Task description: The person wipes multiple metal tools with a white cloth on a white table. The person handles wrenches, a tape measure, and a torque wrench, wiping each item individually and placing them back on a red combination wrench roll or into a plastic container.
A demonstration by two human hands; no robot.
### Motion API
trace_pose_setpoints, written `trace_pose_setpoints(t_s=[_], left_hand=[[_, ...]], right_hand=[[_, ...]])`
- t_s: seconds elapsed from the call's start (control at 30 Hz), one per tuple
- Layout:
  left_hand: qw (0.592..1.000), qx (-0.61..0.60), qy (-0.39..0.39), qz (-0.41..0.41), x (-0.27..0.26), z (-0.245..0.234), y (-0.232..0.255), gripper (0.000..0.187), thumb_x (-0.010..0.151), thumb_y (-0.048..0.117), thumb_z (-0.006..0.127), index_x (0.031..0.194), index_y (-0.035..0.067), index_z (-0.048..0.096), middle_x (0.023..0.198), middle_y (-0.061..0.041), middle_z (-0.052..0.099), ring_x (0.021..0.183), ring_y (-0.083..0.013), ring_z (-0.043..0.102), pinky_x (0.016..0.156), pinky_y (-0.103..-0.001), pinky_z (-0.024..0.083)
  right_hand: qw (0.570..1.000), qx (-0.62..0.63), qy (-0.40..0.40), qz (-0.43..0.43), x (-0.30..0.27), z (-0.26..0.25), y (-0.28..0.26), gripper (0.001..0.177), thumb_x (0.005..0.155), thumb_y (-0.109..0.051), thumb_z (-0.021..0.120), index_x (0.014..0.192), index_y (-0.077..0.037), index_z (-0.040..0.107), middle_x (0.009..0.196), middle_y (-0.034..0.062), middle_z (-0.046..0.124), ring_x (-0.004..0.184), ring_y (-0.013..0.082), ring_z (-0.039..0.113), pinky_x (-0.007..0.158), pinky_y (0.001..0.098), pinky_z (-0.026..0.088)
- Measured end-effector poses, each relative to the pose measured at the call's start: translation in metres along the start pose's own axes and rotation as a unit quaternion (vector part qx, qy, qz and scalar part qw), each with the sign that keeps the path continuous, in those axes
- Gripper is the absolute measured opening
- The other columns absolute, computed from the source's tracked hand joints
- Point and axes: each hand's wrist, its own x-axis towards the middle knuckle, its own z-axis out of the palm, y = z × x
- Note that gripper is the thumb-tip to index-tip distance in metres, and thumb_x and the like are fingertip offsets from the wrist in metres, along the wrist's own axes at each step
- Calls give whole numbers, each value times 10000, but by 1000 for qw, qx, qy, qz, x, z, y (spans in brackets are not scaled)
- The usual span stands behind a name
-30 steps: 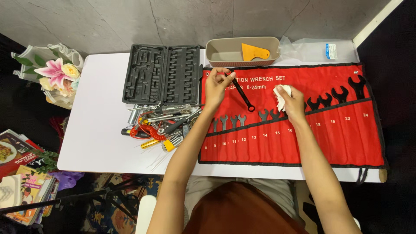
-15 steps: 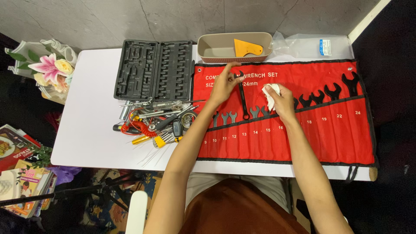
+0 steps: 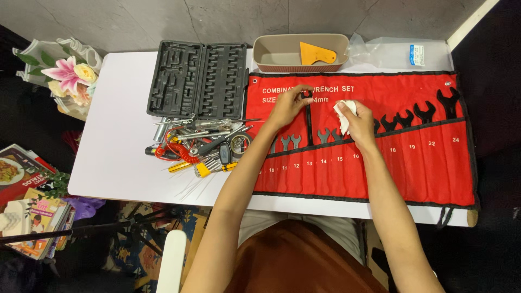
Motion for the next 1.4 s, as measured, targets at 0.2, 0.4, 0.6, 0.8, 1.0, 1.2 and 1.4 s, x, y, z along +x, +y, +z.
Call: trace_pose_setpoints(t_s=[0.2, 0.4, 0.6, 0.8, 1.0, 1.2, 1.4], left_hand=[[992, 82, 58, 72, -31, 21, -10, 271, 928, 219, 739, 1137, 46, 732, 981, -114, 641, 954, -264, 571, 892, -380, 488], [990, 114, 67, 51, -68, 30, 1, 316, 949, 273, 721, 1157, 35, 730, 1080, -114, 612, 1070, -287, 546, 950, -390, 493], [988, 143, 19, 48, -102, 28, 30, 331, 939, 316, 722, 1152, 64, 753, 1048, -93, 596, 1062, -266, 555, 960, -403, 476], [980, 185, -2, 74, -117, 15, 40, 569, 916, 360, 711, 1374, 33, 624, 1135, -101, 598, 1125, -279, 530, 973, -431, 436], [966, 243, -15, 82, -119, -49, 27, 547, 910, 367, 729, 1355, 64, 633, 1304, -99, 595, 1247, -289, 513, 1047, -451, 426], [935, 333, -119, -5, -127, -139, 29, 788, 637, 332, 930, 1334, 111, 636, 1371, -78, 551, 1313, -281, 431, 1051, -459, 385], [882, 421, -210, -40, -133, -149, 28, 938, 506, 303, 1005, 1351, 172, 618, 1400, -45, 511, 1314, -268, 405, 1028, -459, 373]], right_hand=[[1000, -24, 1, -4, -1, 0, -2, 284, 1030, -280, 682, 1124, -16, 728, 885, 2, 696, 717, 40, 592, 609, 204, 454], [1000, -25, -2, 5, 0, 0, -1, 285, 1032, -276, 687, 1135, -13, 723, 890, 10, 698, 714, 48, 598, 602, 208, 463], [999, -37, -4, -19, 3, 1, 7, 258, 1040, -246, 698, 1135, -6, 712, 885, 12, 686, 708, 48, 588, 598, 210, 459], [985, -129, 1, -112, -4, 11, 1, 229, 1056, -208, 710, 1150, 2, 712, 976, 1, 699, 841, 43, 611, 728, 207, 492], [982, -150, -67, -98, -16, 30, -26, 272, 1087, -239, 668, 1247, -21, 694, 964, -7, 664, 814, 58, 584, 707, 230, 465], [978, -142, -121, -97, -11, 50, -24, 322, 1113, -198, 639, 1292, -16, 443, 1066, 81, 597, 834, 87, 601, 671, 246, 508], [984, -106, -143, -17, -3, 70, 0, 281, 1021, -39, 501, 1224, -72, 310, 1031, 111, 573, 745, 130, 563, 566, 299, 458]])
